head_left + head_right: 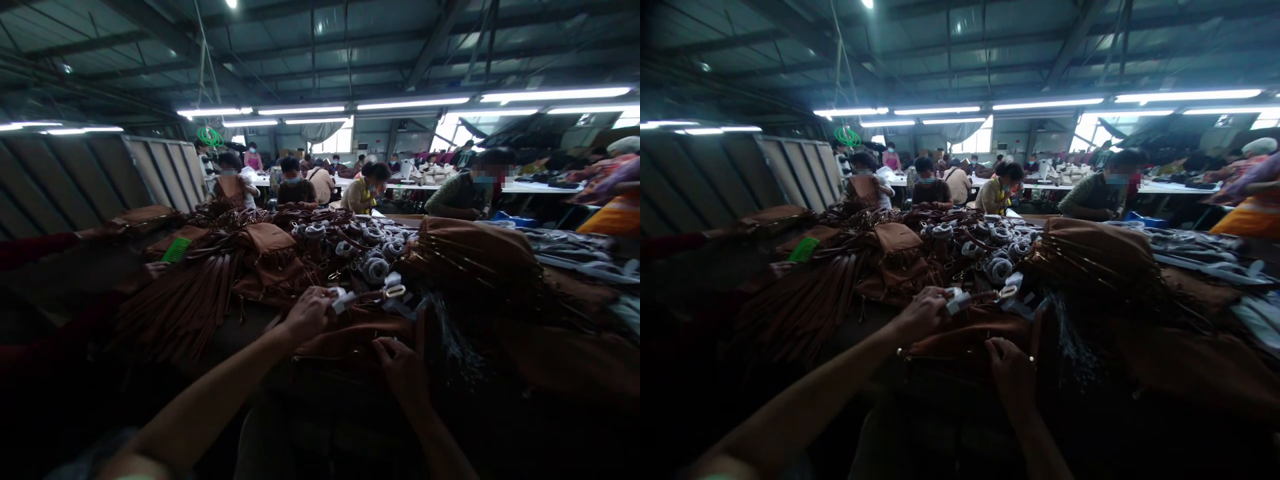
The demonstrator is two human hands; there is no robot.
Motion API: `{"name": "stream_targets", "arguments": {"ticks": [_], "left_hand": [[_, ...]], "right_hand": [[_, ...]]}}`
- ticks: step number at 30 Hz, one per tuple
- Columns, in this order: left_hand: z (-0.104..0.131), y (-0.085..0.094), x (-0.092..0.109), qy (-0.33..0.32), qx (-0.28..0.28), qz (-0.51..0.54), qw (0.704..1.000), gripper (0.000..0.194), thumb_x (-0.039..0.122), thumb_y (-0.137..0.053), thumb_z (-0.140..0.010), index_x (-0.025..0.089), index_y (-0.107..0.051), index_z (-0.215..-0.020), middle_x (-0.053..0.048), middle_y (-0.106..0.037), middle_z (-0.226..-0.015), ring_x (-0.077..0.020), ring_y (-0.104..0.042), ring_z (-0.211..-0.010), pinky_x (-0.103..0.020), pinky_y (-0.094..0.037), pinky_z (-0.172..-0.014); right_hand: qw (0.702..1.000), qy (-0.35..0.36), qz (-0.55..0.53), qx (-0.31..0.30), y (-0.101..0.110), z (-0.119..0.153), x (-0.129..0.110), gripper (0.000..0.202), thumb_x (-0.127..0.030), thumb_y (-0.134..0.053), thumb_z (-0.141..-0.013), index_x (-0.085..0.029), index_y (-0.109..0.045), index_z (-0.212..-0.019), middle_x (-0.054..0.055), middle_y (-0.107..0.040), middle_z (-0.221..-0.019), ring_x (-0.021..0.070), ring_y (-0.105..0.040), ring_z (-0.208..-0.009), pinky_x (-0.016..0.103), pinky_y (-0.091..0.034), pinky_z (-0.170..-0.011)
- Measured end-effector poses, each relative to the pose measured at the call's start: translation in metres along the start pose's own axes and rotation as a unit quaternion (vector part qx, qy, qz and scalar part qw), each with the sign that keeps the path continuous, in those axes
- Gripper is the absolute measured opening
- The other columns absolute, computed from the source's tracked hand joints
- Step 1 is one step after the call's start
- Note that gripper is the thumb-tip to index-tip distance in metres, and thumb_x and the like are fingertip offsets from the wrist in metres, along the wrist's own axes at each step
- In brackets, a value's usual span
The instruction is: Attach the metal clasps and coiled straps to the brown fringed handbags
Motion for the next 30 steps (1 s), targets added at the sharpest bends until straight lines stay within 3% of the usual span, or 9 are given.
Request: {"name": "stream_targets", "arguments": {"ticks": [2, 4, 9, 14, 16, 19, 30], "left_hand": [[0.016, -0.017, 0.012, 0.005, -0.045, -0.015, 0.999, 0.019, 0.025, -0.059, -0.076, 0.021, -0.071, -0.089, -0.008, -0.06, -0.113, -0.0255, -0.047, -0.111, -0.035, -0.034, -0.099], [0.021, -0.021, 0.018, 0.005, -0.066, -0.032, 0.997, 0.013, 0.027, -0.062, -0.074, 0.022, -0.071, -0.082, -0.007, -0.062, -0.105, -0.0262, -0.048, -0.109, -0.037, -0.034, -0.099], [-0.005, -0.008, 0.04, -0.014, -0.01, -0.02, 1.0, 0.022, 0.033, -0.07, -0.07, 0.019, -0.068, -0.087, -0.009, -0.06, -0.109, -0.0265, -0.05, -0.107, -0.036, -0.036, -0.096], [-0.034, -0.055, 0.065, -0.058, -0.107, 0.103, 0.987, 0.022, 0.022, -0.064, -0.072, 0.022, -0.07, -0.093, -0.004, -0.068, -0.097, -0.0204, -0.061, -0.091, -0.027, -0.045, -0.08], [-0.038, -0.069, 0.065, -0.045, -0.099, 0.137, 0.985, 0.021, 0.021, -0.059, -0.076, 0.024, -0.072, -0.092, -0.003, -0.069, -0.097, -0.0191, -0.062, -0.091, -0.025, -0.045, -0.079], [-0.039, -0.078, 0.059, -0.032, -0.058, 0.159, 0.985, 0.023, 0.023, -0.056, -0.078, 0.024, -0.073, -0.093, -0.003, -0.07, -0.099, -0.0185, -0.063, -0.09, -0.025, -0.045, -0.08], [-0.032, -0.074, 0.057, -0.052, -0.031, 0.196, 0.979, 0.022, 0.026, -0.057, -0.08, 0.024, -0.074, -0.094, -0.002, -0.07, -0.101, -0.017, -0.063, -0.09, -0.023, -0.045, -0.084]], "right_hand": [[1.0, -0.017, 0.009, -0.011, 0.0, -0.001, 0.002, 0.035, -0.047, -0.048, -0.083, -0.023, -0.071, -0.093, 0.007, -0.072, -0.094, 0.0231, -0.066, -0.085, 0.032, -0.047, -0.074], [0.999, -0.019, 0.009, -0.026, 0.001, -0.002, 0.003, 0.034, -0.046, -0.048, -0.083, -0.024, -0.072, -0.091, 0.006, -0.072, -0.093, 0.0225, -0.067, -0.085, 0.031, -0.046, -0.073], [0.999, -0.014, -0.003, -0.034, 0.004, -0.003, 0.0, 0.034, -0.045, -0.046, -0.084, -0.024, -0.071, -0.088, 0.004, -0.072, -0.092, 0.0212, -0.066, -0.085, 0.028, -0.044, -0.073], [0.999, -0.01, -0.016, -0.05, 0.004, -0.004, 0.0, 0.034, -0.046, -0.045, -0.083, -0.025, -0.071, -0.089, 0.004, -0.072, -0.089, 0.0209, -0.066, -0.082, 0.027, -0.043, -0.07], [0.998, -0.01, -0.024, -0.053, 0.005, -0.004, 0.001, 0.035, -0.046, -0.044, -0.083, -0.025, -0.072, -0.089, 0.005, -0.072, -0.086, 0.0207, -0.066, -0.08, 0.027, -0.043, -0.068], [0.997, -0.021, -0.042, -0.059, 0.004, -0.005, 0.004, 0.035, -0.046, -0.046, -0.082, -0.024, -0.073, -0.085, 0.005, -0.072, -0.081, 0.0207, -0.066, -0.075, 0.027, -0.043, -0.066], [0.993, -0.054, -0.085, -0.065, 0.003, -0.008, 0.01, 0.035, -0.047, -0.05, -0.078, -0.021, -0.073, -0.077, 0.003, -0.07, -0.067, 0.0201, -0.064, -0.066, 0.024, -0.039, -0.055]]}}
Point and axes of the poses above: each hand's wrist, its own z-axis away from the middle knuckle, its own y-axis out of the back of the hand, x = y × z, the point moved 4 cm from there along -z, towards the middle knuckle
